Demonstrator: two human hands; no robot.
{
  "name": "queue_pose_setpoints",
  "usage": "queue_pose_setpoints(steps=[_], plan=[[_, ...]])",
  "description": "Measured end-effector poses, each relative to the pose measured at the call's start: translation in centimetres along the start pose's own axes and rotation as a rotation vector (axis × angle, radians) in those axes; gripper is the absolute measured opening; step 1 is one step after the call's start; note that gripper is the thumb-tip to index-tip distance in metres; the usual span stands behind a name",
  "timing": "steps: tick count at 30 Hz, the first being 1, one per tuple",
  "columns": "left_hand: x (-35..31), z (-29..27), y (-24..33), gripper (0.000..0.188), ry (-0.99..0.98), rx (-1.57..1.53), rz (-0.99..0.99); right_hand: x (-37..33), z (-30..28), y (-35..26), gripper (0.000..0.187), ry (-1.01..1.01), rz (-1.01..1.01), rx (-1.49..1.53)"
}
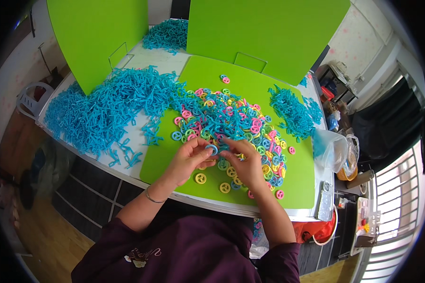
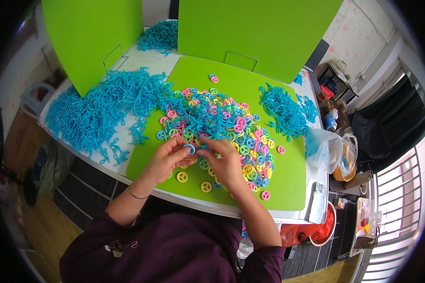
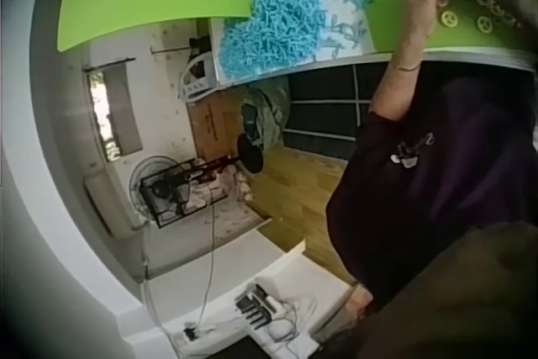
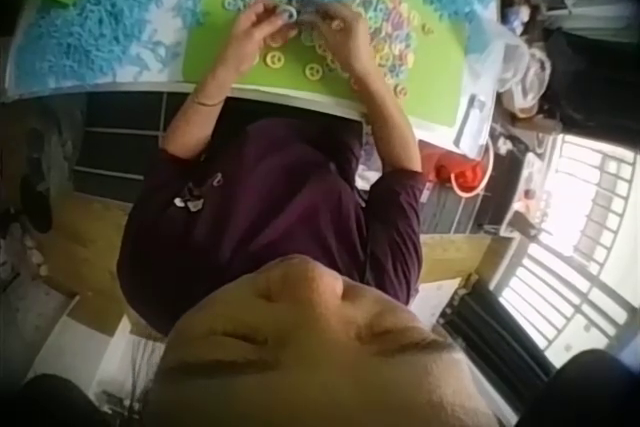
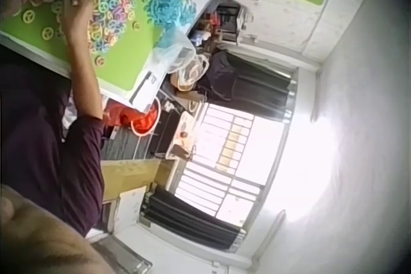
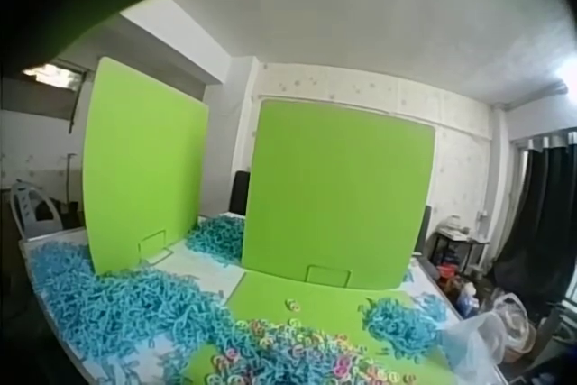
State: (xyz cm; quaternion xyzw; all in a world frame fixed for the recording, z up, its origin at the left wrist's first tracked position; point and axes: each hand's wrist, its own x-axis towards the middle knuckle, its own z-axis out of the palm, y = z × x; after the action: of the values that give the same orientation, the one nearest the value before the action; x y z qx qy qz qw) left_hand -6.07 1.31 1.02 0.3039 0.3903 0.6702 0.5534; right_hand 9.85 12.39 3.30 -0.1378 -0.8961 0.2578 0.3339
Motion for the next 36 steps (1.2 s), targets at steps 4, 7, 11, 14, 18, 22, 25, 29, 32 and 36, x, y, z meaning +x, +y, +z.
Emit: queue_pose_setpoints(steps=[4,7,11,14,18,22,25,29,32,36], plan=[[-0.2,0.0,0.3,0.012,0.105,0.09,0.087,0.7,-1.1,-0.4,0.056,0.178,0.493,0.403],[0.0,0.0,0.1,0.011,0.111,0.186,0.134,0.4,-1.8,1.0,0.056,0.223,0.583,0.554],[-0.1,0.0,-0.1,0.009,0.093,0.227,0.154,0.3,-1.7,0.6,0.053,0.241,0.329,0.027],[-0.1,-0.1,-0.1,0.011,0.097,0.231,0.146,0.6,-2.1,0.1,0.052,0.264,0.316,0.128],[-0.1,0.1,0.1,0.012,0.089,0.254,0.147,0.6,-3.0,0.5,0.049,0.268,0.228,0.065],[-0.2,0.0,-0.3,0.012,0.068,0.297,0.169,0.5,-2.4,0.8,0.048,0.228,0.093,-0.378],[0.0,-0.3,-0.5,0.011,0.066,0.309,0.186,0.8,-2.2,-0.4,0.047,0.21,0.304,-0.095],[-0.2,0.2,-0.3,0.011,0.078,0.291,0.194,0.5,-2.5,0.4,0.052,0.17,0.318,-0.023],[-0.2,0.1,-0.4,0.011,0.07,0.273,0.194,0.8,-3.4,0.0,0.057,0.176,0.477,0.279],[-0.3,0.1,-0.2,0.012,0.063,0.271,0.183,1.0,-4.0,-0.3,0.059,0.119,0.573,0.588]])
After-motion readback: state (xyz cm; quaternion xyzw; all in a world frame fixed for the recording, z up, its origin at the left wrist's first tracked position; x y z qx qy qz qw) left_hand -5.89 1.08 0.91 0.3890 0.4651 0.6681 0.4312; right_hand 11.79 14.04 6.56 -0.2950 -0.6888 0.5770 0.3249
